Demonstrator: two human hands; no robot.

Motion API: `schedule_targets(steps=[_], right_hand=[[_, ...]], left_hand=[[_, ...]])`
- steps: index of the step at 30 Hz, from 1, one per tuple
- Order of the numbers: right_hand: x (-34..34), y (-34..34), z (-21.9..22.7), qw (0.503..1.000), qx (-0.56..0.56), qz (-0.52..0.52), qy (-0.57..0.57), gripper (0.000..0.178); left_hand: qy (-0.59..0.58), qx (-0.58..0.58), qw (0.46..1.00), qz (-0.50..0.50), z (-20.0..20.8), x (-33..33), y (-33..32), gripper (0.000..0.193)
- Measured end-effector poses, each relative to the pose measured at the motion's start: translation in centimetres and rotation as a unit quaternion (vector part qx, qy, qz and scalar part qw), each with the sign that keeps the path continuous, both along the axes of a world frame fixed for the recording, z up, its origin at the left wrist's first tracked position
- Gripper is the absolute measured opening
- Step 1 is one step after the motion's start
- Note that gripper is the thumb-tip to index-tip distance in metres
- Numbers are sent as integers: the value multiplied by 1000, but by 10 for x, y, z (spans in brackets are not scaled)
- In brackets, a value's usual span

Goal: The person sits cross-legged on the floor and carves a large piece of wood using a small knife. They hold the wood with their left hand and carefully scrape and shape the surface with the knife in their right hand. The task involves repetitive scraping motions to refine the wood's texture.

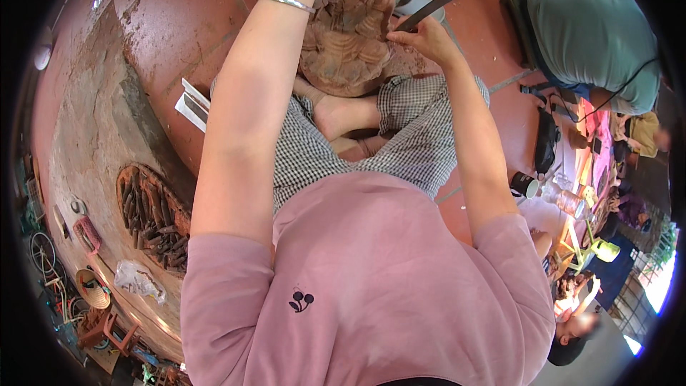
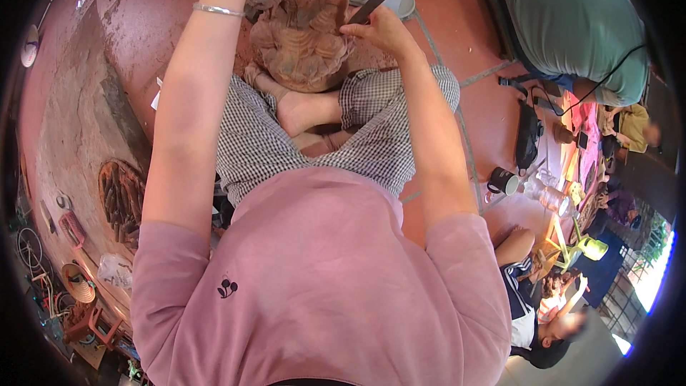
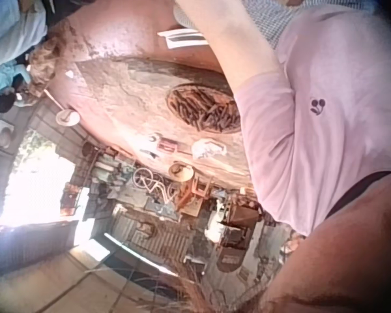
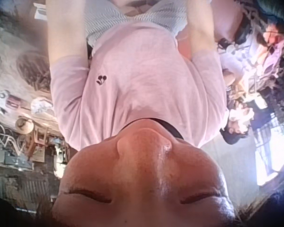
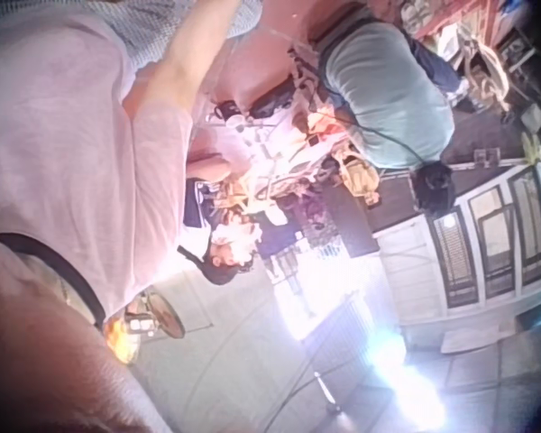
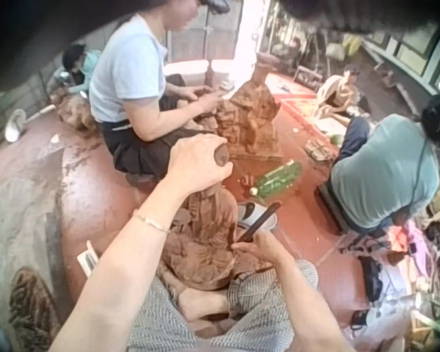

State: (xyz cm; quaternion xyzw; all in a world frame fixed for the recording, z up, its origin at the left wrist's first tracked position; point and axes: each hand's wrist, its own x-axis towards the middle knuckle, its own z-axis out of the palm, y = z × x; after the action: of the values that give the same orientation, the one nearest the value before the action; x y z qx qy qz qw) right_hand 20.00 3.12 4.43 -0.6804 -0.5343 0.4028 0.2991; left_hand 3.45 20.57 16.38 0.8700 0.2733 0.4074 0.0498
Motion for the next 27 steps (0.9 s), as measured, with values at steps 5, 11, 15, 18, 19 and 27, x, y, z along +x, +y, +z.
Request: schedule_targets(steps=[5, 11, 15, 18, 19, 27], right_hand=[[-7, -11, -6, 989, 107, 73, -75, 31], [9, 5, -15, 997, 52, 42, -35, 33], [3, -7, -14, 980, 154, 107, -67, 35], [11, 10, -5, 992, -26, 53, -112, 31], [10, 13, -7, 997, -46, 25, -58, 30], [5, 11, -3, 990, 23, 62, -123, 32]], left_hand=[[24, -28, 999, 8, 6, -1, -3, 40], [23, -2, 1000, 6, 1, 5, 1, 41], [37, -21, 999, 13, 8, 1, -1, 41], [50, -29, 998, 11, 9, 1, -5, 40], [56, -30, 998, 13, 10, 0, -4, 40], [37, -21, 999, 10, 9, 1, -4, 39]])
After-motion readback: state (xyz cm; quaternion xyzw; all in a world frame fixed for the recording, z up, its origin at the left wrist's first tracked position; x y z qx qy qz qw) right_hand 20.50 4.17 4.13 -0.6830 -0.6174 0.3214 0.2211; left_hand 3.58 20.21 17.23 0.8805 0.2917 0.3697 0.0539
